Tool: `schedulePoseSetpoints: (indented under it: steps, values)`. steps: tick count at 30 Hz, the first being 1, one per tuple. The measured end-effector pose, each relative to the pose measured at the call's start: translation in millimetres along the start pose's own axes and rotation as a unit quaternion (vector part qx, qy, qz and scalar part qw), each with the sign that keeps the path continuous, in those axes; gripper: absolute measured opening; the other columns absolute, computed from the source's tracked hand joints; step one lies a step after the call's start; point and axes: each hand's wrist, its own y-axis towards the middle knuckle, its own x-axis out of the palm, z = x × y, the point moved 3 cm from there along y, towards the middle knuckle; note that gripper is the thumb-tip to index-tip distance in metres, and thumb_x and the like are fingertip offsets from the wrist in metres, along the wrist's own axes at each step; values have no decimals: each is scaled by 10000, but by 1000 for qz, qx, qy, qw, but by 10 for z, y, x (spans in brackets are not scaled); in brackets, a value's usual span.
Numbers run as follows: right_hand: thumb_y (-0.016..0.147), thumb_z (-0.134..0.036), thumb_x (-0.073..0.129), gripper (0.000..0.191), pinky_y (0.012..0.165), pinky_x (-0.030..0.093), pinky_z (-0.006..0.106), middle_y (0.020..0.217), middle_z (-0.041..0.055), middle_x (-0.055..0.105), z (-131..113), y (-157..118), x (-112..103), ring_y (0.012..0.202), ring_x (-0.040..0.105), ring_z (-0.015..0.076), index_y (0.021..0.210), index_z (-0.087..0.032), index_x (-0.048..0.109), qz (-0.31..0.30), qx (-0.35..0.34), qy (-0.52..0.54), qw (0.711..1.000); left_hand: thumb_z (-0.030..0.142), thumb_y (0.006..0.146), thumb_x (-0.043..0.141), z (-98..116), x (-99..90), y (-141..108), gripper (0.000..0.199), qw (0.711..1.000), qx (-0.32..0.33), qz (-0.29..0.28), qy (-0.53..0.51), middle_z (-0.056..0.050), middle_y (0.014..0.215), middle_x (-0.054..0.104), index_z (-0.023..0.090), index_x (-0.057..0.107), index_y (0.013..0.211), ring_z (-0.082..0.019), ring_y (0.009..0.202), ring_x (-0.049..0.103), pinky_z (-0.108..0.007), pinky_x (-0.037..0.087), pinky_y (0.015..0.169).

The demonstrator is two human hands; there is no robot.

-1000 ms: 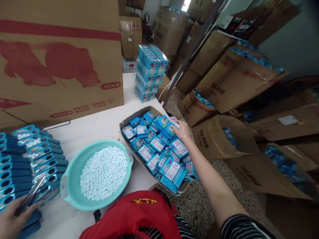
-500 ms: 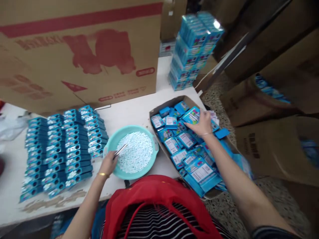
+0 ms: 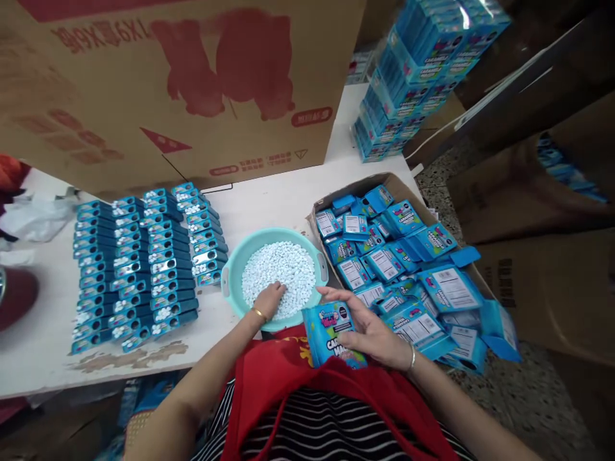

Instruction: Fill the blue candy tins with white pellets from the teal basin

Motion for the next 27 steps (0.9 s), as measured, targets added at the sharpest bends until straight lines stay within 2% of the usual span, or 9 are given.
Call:
schedulePoseSetpoints:
  steps: [2, 3, 5, 8, 11, 15, 19, 23, 27]
  values:
    - [696, -366, 776, 864, 938, 478, 406, 1372, 78, 458, -8, 19, 49, 1144, 557, 228, 1400, -352, 276, 6, 48, 81, 996, 94, 827, 449, 52, 58, -46, 306, 999, 16, -14, -32, -78, 1115, 586, 187, 572, 1091, -196, 1000, 560, -309, 437, 901]
    - [680, -349, 788, 911, 888, 509, 400, 1305, 77, 522, 9, 33, 46, 1051, 610, 218, 1412, -346, 245, 11, 73, 109, 991, 100, 817, 464, 67, 71, -55, 312, 998, 22, -17, -50, -75, 1119, 595, 182, 569, 1099, -194, 1002, 566, -305, 443, 905]
    - [678, -340, 783, 815, 852, 525, 389, 1153, 59, 613, 89, 82, -38, 943, 645, 202, 1358, -297, 335, 64, 91, 114, 987, 121, 807, 485, 72, 56, -60, 333, 996, 32, -16, -82, -75, 1141, 601, 169, 551, 1130, -190, 1025, 567, -302, 444, 930]
    - [691, -351, 760, 549, 876, 506, 376, 1022, 27, 642, 294, 194, -274, 930, 630, 197, 1153, -247, 483, 199, 39, 7, 979, 191, 840, 485, 20, -93, -92, 338, 992, 40, -2, -117, -100, 1181, 585, 143, 510, 1173, -189, 1068, 555, -310, 433, 966]
    - [729, -364, 710, 443, 886, 490, 390, 1000, 35, 633, 523, 345, -422, 933, 613, 217, 1098, -234, 503, 251, -32, -162, 954, 259, 881, 445, -48, -424, -203, 329, 988, 57, 29, -143, -122, 1187, 565, 133, 484, 1182, -197, 1084, 541, -330, 425, 976]
    - [807, -316, 602, 349, 880, 483, 427, 1058, 88, 622, 743, 604, -412, 976, 597, 261, 1128, -220, 505, 241, -87, -327, 910, 286, 892, 427, -19, -1012, -444, 307, 982, 105, 59, -145, -104, 1116, 575, 167, 492, 1167, -203, 1023, 548, -353, 444, 927]
    - [803, -180, 532, 345, 916, 465, 444, 1097, 110, 600, 810, 872, -281, 1047, 568, 277, 1144, -213, 499, 205, -136, -398, 884, 253, 884, 426, 205, -1433, -624, 279, 987, 140, 34, -73, -95, 1079, 584, 173, 519, 1135, -206, 1008, 553, -349, 446, 908]
    - [739, -69, 471, 409, 917, 467, 445, 1067, 109, 599, 829, 1028, -156, 1041, 559, 277, 1123, -204, 511, 160, -166, -431, 872, 180, 868, 409, 520, -1580, -658, 260, 994, 94, -9, 53, -96, 1020, 589, 167, 546, 1088, -224, 923, 589, -361, 471, 829]
    - [702, -42, 448, 447, 928, 467, 455, 1078, 120, 596, 880, 1061, -122, 1049, 550, 277, 1121, -187, 508, 154, -182, -444, 864, 77, 842, 390, 858, -1627, -649, 345, 989, 30, -4, 145, -114, 983, 592, 163, 521, 1149, -236, 857, 612, -369, 475, 768]
